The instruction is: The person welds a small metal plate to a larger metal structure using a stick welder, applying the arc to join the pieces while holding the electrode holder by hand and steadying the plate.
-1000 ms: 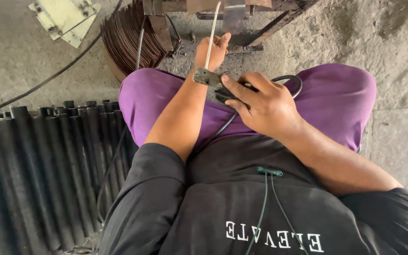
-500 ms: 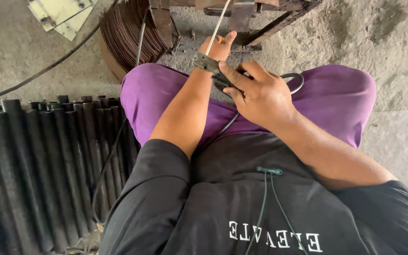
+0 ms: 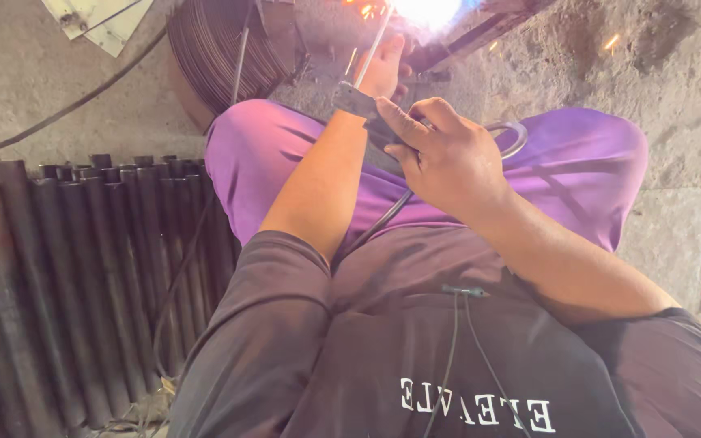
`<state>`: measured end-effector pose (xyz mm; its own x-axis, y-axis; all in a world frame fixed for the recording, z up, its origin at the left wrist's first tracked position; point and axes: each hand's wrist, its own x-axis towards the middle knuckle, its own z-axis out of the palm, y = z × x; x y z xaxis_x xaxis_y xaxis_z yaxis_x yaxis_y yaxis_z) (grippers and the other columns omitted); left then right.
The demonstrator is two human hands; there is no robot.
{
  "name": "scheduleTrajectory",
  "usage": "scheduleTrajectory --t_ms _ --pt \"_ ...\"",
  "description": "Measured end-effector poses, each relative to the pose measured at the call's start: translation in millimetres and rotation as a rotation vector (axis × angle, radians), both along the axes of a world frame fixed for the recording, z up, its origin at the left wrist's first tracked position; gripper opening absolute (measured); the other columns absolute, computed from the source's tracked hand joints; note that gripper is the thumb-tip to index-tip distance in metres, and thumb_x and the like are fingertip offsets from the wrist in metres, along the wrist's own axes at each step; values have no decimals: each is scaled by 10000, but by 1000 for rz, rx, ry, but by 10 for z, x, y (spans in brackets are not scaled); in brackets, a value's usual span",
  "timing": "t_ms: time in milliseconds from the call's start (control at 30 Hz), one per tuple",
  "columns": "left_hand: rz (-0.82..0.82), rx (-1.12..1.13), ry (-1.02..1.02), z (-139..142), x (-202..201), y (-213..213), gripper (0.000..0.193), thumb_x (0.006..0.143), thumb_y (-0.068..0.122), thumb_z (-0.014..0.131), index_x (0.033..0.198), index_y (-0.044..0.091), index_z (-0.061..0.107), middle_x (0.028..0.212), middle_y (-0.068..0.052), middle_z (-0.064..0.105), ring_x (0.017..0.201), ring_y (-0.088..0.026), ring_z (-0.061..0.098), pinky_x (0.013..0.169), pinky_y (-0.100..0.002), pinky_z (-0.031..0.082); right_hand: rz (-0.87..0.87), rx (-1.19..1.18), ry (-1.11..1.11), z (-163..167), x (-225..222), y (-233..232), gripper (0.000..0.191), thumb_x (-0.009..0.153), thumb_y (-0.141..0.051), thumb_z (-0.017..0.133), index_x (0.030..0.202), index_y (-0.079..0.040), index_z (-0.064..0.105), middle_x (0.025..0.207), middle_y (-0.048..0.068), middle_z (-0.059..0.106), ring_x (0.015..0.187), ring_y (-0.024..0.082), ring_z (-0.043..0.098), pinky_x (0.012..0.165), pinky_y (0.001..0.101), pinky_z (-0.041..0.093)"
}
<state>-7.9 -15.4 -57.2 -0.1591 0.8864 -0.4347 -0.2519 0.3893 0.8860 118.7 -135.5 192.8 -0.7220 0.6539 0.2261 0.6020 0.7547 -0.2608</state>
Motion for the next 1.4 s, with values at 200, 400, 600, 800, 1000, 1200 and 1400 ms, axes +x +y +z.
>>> scheduleTrajectory --t_ms 200,400,600,800,1000,1200,1400 --pt "-85 -31 54 -64 10 94 613 960 626 481 1160 113 749 792 -90 787 465 -184 682 459 -328 576 12 -56 28 2 17 37 495 942 -241 801 1416 -209 662 1096 53 634 788 224 694 663 373 568" --pt "-47 -20 -20 -139 24 107 655 931 651 517 989 36 735 729 -79 721 496 -190 663 462 -370 548 -1 -109 86 -6 31 61 506 946 -239 800 1431 -197 660 1109 57 631 851 234 700 716 376 580" --pt "-29 94 161 -190 21 118 696 940 685 516 927 33 758 713 -93 715 613 -162 734 556 -363 564 -8 -60 8 26 45 49 496 944 -259 798 1419 -188 677 1128 71 638 761 243 686 648 384 565" --pt "-90 41 275 -164 -36 136 699 934 695 476 978 77 800 781 -75 787 664 -153 748 659 -361 572 -7 -57 -21 28 32 66 522 930 -260 797 1430 -201 659 1132 79 639 747 239 694 631 386 564" --pt "-41 129 447 -145 -34 147 678 933 676 482 949 69 784 772 -65 769 673 -171 743 660 -371 581 -1 -95 55 49 50 66 545 929 -219 810 1450 -197 648 1117 71 655 785 268 683 681 395 577" --pt "-26 28 218 -142 -44 104 694 893 688 563 887 39 809 667 -78 749 598 -167 749 585 -362 585 -3 -109 109 69 35 53 540 935 -226 817 1445 -184 646 1117 73 656 849 283 697 715 391 581" --pt "-10 2 288 -186 13 179 684 865 686 588 903 44 820 711 -65 785 612 -164 745 583 -349 584 -68 -255 156 106 70 70 547 895 -160 826 1418 -169 666 1125 109 675 803 263 704 698 384 576"
